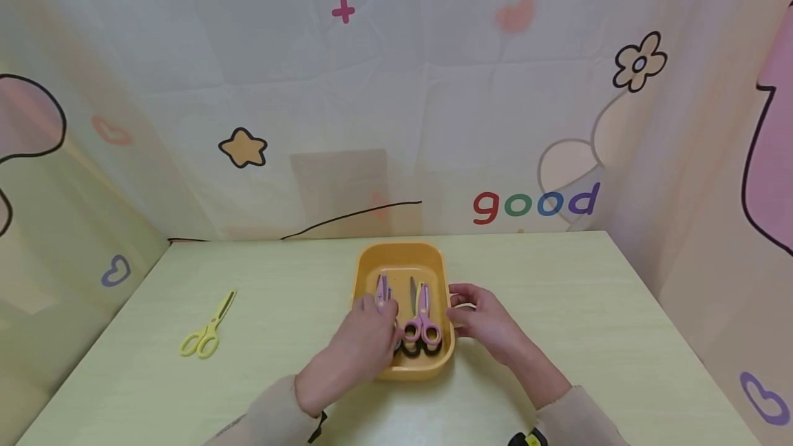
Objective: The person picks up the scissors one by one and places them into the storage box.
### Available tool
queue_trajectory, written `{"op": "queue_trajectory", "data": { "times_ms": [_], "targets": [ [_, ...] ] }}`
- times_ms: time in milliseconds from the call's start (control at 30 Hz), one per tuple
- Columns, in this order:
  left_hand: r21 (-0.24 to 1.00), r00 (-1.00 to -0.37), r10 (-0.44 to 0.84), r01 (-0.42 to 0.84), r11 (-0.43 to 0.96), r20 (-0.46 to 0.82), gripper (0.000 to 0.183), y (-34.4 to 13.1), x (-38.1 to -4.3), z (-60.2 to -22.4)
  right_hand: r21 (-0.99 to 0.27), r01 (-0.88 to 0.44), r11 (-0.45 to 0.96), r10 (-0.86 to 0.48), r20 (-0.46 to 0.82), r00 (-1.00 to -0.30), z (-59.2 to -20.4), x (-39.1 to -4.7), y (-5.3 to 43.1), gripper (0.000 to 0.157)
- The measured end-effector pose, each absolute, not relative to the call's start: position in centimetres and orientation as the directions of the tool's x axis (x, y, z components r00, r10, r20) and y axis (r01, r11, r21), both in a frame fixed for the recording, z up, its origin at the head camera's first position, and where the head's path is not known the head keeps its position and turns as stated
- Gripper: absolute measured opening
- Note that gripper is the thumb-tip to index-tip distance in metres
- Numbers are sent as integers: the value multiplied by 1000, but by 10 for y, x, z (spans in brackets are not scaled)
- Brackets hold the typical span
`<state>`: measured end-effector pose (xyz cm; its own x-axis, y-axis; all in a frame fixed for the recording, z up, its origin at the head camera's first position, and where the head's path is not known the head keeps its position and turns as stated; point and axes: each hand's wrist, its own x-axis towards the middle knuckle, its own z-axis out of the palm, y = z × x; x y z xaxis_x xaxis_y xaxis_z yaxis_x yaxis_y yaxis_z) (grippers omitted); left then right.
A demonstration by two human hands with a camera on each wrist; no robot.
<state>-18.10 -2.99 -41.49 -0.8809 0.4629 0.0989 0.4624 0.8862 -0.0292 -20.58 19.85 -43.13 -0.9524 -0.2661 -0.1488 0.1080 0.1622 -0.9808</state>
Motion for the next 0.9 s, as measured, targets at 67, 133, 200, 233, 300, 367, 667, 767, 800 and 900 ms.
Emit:
{"op": "queue_trajectory", "data": {
  "times_ms": [67, 133, 200, 233, 300, 367, 667, 767, 800, 900],
  "targets": [
    [-32, -885, 457, 456, 890, 88, 33, -29, -180, -414, -981, 112, 161, -265, -152, -952, -431, -206, 198, 55],
    [-35, -888, 453, 452, 891, 82, 32, -28, -180, -415, -980, 117, 163, -260, -157, -953, -431, -206, 198, 55],
    [-46, -890, 449, 447, 894, 78, 31, -27, -179, -415, -979, 115, 166, -260, -156, -953, -431, -206, 198, 55],
    [-51, -891, 447, 444, 894, 78, 31, -27, -179, -415, -980, 113, 167, -262, -154, -953, -431, -206, 198, 54],
    [-59, -893, 443, 439, 897, 82, 30, -26, -178, -414, -980, 107, 169, -262, -150, -953, -431, -206, 198, 54],
    [-66, -896, 437, 432, 899, 84, 29, -26, -177, -413, -980, 102, 170, -264, -145, -954, -431, -206, 198, 54],
    [-59, -896, 437, 433, 899, 74, 38, -26, -177, -411, -980, 111, 164, -252, -150, -956, -433, -209, 200, 53],
    [-31, -893, 443, 442, 896, 76, 40, -27, -178, -413, -981, 108, 163, -249, -147, -957, -434, -209, 200, 52],
    [-18, -893, 443, 443, 896, 80, 40, -28, -179, -413, -981, 108, 163, -249, -147, -957, -434, -209, 200, 53],
    [19, -888, 450, 454, 891, 97, 41, -29, -180, -415, -980, 109, 165, -250, -148, -957, -434, -209, 200, 53]
  ]
}}
